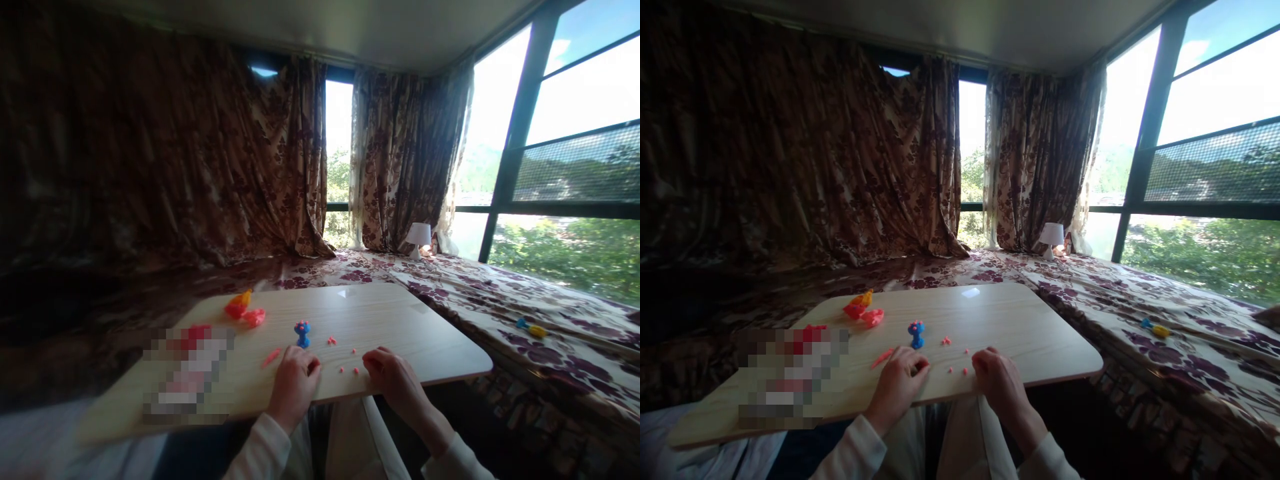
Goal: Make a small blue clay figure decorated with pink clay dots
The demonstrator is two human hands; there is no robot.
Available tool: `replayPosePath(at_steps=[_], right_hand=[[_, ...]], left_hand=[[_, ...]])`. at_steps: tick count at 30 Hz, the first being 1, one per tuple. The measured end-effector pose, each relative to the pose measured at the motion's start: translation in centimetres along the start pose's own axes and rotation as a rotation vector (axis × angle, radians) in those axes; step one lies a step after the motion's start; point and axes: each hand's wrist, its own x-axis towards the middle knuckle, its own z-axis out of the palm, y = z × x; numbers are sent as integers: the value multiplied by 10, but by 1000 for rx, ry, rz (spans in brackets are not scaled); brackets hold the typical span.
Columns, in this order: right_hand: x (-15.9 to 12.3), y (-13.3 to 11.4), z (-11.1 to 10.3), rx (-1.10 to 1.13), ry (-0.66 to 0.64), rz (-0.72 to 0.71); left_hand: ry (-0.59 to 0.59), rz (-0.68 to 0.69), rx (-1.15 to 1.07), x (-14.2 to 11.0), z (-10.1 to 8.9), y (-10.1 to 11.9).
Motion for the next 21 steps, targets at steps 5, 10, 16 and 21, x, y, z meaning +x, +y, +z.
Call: replayPosePath(at_steps=[5, 10, 16, 21], right_hand=[[-10, -4, -3, -146, -8, -133], [-31, -9, -8, -216, -20, -247], [-35, 5, 4, -257, -47, -336], [-46, 29, 21, -445, 134, -289]], left_hand=[[-27, 165, 207, -11, -6, 2], [41, 247, 301, -36, -7, -4], [88, 259, 268, -44, 5, 1], [149, 252, 284, -48, 9, -2]])
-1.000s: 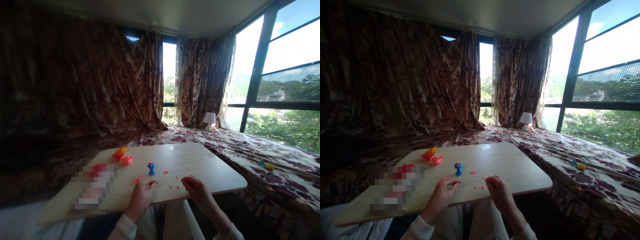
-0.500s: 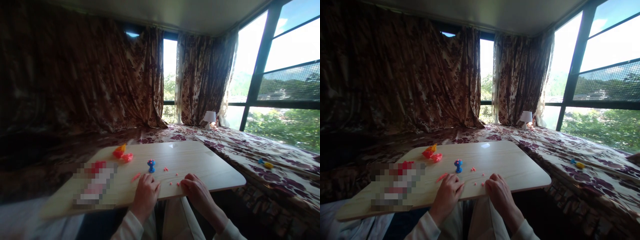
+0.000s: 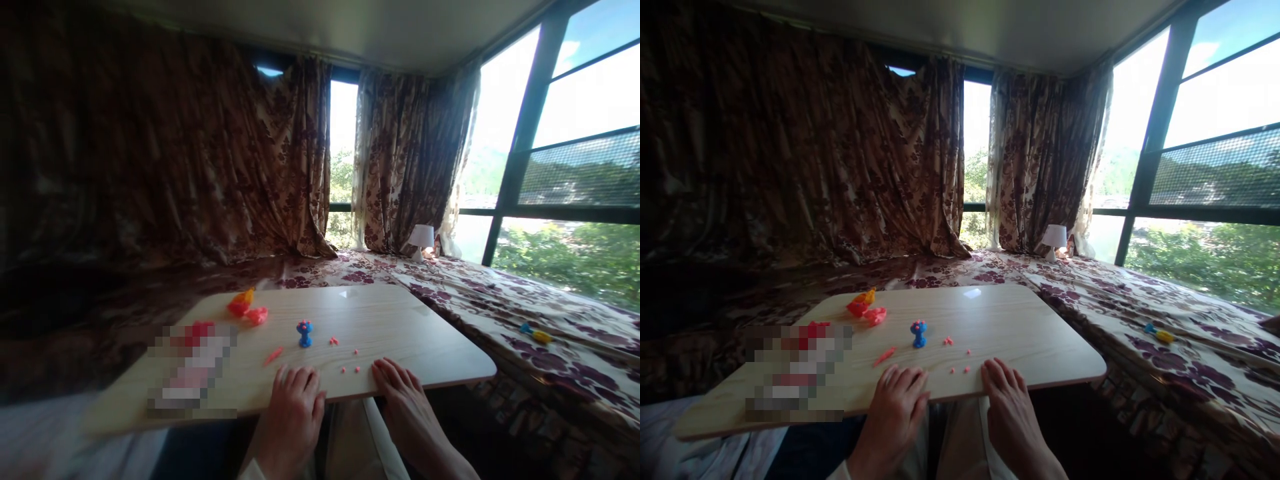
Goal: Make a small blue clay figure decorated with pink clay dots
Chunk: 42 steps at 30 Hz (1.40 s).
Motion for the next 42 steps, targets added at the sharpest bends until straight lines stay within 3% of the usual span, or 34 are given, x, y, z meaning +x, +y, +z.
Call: replayPosePath(at_steps=[6, 14, 18, 22, 29, 34, 42], right_hand=[[-8, -8, 11, -128, 74, -48], [-7, -8, 13, -120, 89, -94], [-6, -11, 12, -102, 67, -105], [-3, -8, 11, -139, 57, -63], [-7, -14, 3, -145, 39, -65], [3, -11, 3, -125, 7, -20], [-8, -15, 8, -156, 39, -51]], left_hand=[[82, 83, 80, -9, 8, 5], [58, 283, 255, -16, 6, -4], [-3, 238, 185, -16, 8, 6], [24, 124, 162, -16, 9, 9], [-71, 101, 149, -16, 5, 14], [-68, -3, 104, -8, 2, 23], [-51, 60, 131, -17, 7, 21]])
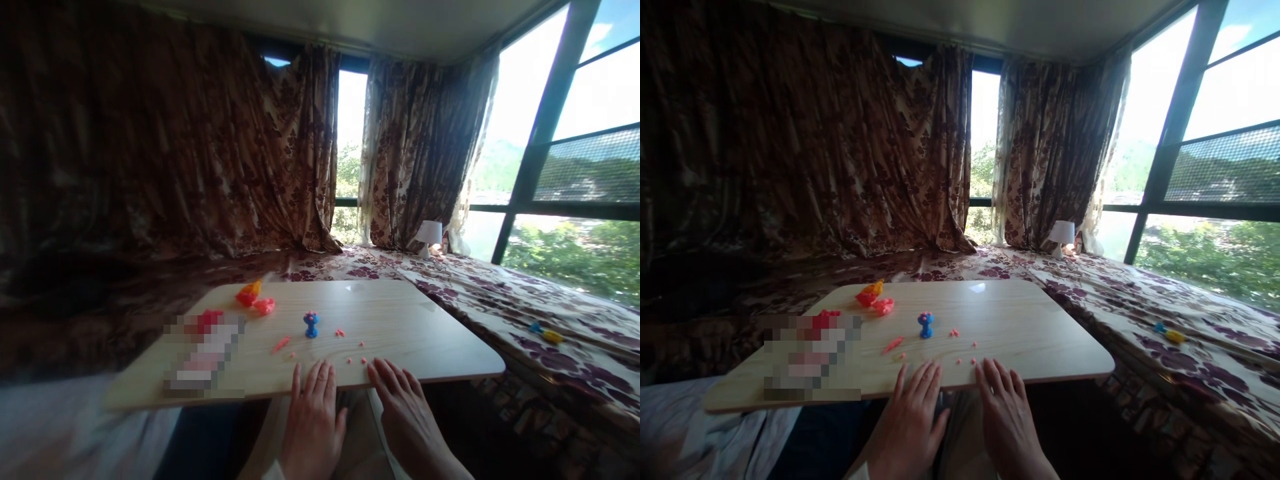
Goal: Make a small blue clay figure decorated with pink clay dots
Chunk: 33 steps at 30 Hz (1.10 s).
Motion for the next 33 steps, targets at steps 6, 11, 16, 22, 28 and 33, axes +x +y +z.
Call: replayPosePath(at_steps=[6, 11, 16, 22, 28, 33], right_hand=[[10, 5, -3, 14, -12, 28], [-4, 3, -1, 27, 19, 32], [6, 1, -1, 70, -19, 31], [9, 6, -9, 122, 1, 82], [23, 8, -30, 293, -180, 142], [38, 21, -36, 465, -235, 171]], left_hand=[[7, 42, 36, 0, 0, -6], [0, 34, 68, -6, -5, -11], [-35, 22, -16, 6, -2, 3], [-72, -10, 10, 5, -6, -8], [-209, -71, -85, 12, -18, -1], [-283, -153, -162, 26, -23, -5]])
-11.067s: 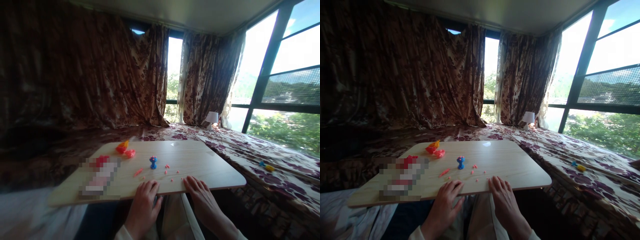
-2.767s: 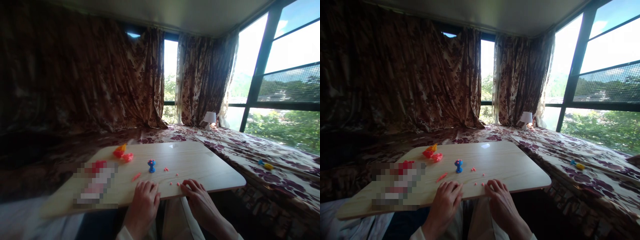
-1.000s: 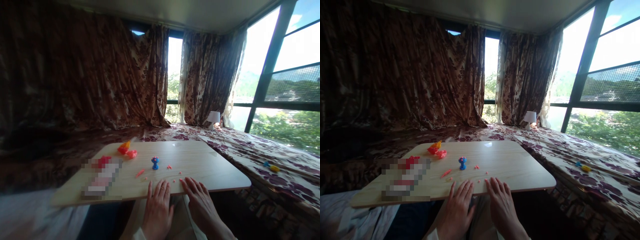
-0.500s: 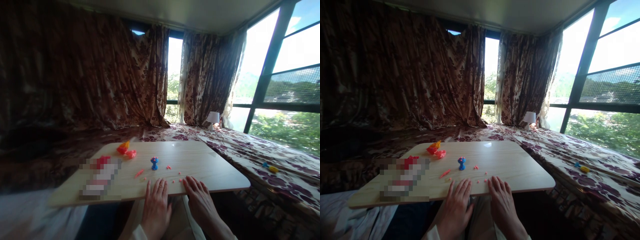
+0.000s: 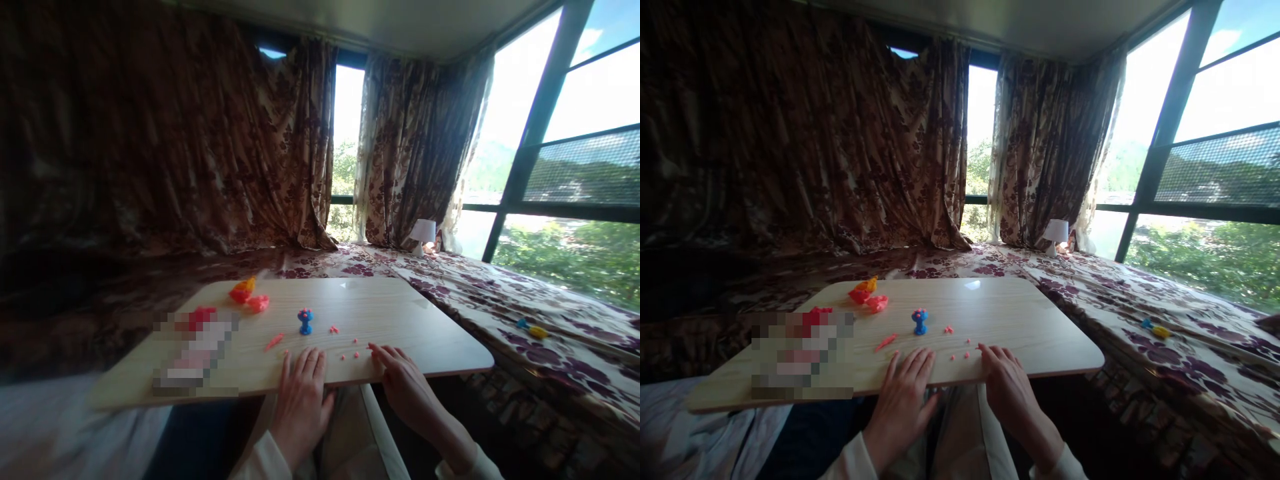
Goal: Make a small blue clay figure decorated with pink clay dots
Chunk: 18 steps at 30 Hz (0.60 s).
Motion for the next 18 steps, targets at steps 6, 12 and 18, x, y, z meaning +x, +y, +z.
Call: replayPosePath(at_steps=[6, 12, 18], right_hand=[[7, 6, 4, 196, 80, 29], [25, 14, 5, 227, 112, 122], [27, 15, 7, 281, 155, 137]], left_hand=[[-21, -5, -33, 3, -1, -7], [-6, -1, -43, 7, -2, -11], [14, 1, -58, 11, -2, -14]])
